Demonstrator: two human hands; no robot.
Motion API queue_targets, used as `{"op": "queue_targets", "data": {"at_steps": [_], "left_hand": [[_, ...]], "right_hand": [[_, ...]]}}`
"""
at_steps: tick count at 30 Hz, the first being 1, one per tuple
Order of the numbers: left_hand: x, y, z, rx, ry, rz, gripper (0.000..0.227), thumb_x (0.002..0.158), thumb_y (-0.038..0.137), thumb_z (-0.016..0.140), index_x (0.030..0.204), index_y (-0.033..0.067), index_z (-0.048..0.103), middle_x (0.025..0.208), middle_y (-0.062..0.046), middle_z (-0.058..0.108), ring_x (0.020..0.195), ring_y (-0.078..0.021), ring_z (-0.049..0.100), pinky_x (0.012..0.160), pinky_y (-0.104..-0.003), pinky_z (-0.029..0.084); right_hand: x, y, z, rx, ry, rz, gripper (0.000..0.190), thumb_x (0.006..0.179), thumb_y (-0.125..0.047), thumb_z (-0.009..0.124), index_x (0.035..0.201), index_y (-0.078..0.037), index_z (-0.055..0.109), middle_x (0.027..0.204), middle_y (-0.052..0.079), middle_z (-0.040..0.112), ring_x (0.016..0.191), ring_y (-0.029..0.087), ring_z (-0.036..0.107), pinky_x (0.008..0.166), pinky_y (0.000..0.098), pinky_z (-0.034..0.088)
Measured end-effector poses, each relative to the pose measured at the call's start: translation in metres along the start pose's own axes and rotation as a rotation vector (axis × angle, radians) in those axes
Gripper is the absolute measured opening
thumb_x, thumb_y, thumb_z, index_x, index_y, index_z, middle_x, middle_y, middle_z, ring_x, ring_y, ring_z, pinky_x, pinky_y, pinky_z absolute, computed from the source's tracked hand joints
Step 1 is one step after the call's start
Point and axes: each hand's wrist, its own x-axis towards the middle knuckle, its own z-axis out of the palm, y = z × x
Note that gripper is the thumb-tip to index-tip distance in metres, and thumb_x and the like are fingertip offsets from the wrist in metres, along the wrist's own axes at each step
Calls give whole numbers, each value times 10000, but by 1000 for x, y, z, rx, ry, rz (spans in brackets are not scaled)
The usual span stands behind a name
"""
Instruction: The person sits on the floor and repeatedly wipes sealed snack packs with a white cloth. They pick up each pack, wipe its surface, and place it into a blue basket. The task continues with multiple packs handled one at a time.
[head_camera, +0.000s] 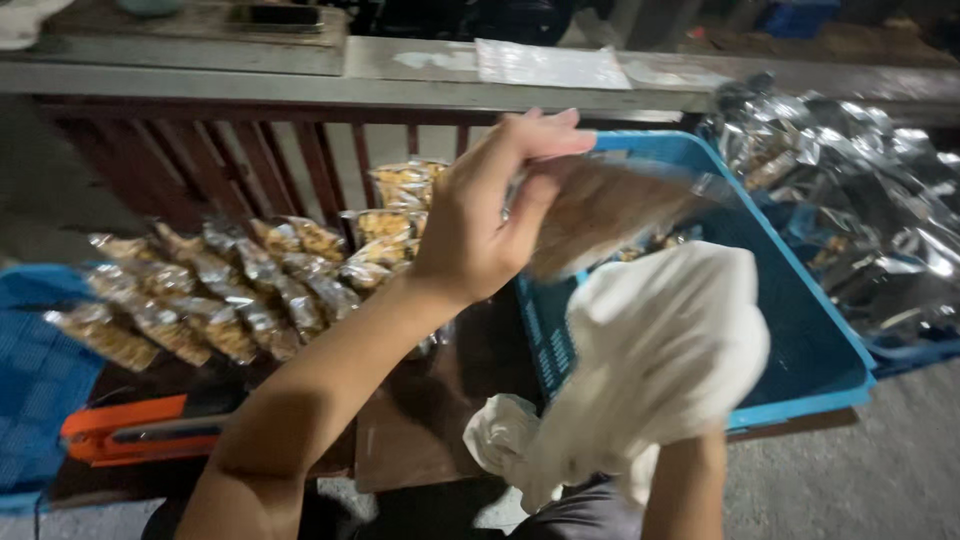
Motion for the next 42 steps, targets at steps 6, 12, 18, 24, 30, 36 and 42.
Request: {"op": "queue_targets", "data": {"at_steps": [6,12,18,24,30,36,42], "left_hand": [[-99,10,-32,117,-93,-641,100,1041,130,606,1007,36,612,897,-75,716,792,-193,734,716,-318,561],[-186,2,-28,71,143,-889,274,1014,290,646,1049,18,650,943,-116,737,893,-213,709,803,-328,545],[-190,-16,-21,-171,138,-1083,352,1008,352,626,981,11,707,906,-54,764,853,-125,707,798,-278,546],[-190,-18,-17,-252,116,-1038,383,989,359,667,890,-8,711,820,-25,712,804,-75,630,774,-246,494],[-207,-23,-16,-408,129,-1207,347,1020,318,685,868,7,690,788,12,628,763,-68,549,711,-246,441],[-221,-21,-15,-555,235,-1269,179,893,188,718,967,26,705,898,25,705,834,-59,622,768,-231,497],[-235,-31,-16,-584,286,-1298,214,946,216,692,948,2,702,879,-8,713,822,-79,631,750,-241,491]], "right_hand": [[-25,68,75,-44,-176,71,322,879,-10,613,1199,-16,637,1030,-12,726,924,96,671,804,251,554],[-43,90,109,-251,-163,213,195,964,-43,673,1120,32,763,821,-21,650,686,26,493,588,194,376],[-44,94,103,-192,-94,160,166,952,-36,669,1081,44,738,833,-49,682,663,-17,519,557,164,388],[-51,91,98,-209,-70,158,165,947,-29,677,1079,47,738,904,-13,724,741,15,592,622,181,451],[-62,90,98,-223,-36,180,188,930,-30,676,1095,43,731,956,22,750,807,48,652,687,198,503],[-67,102,95,-213,-34,190,234,931,-36,678,1145,40,737,980,33,751,819,58,646,693,203,497],[-64,108,83,-188,-62,211,292,921,-18,635,1197,46,702,1041,43,748,877,88,682,748,238,536]]}}
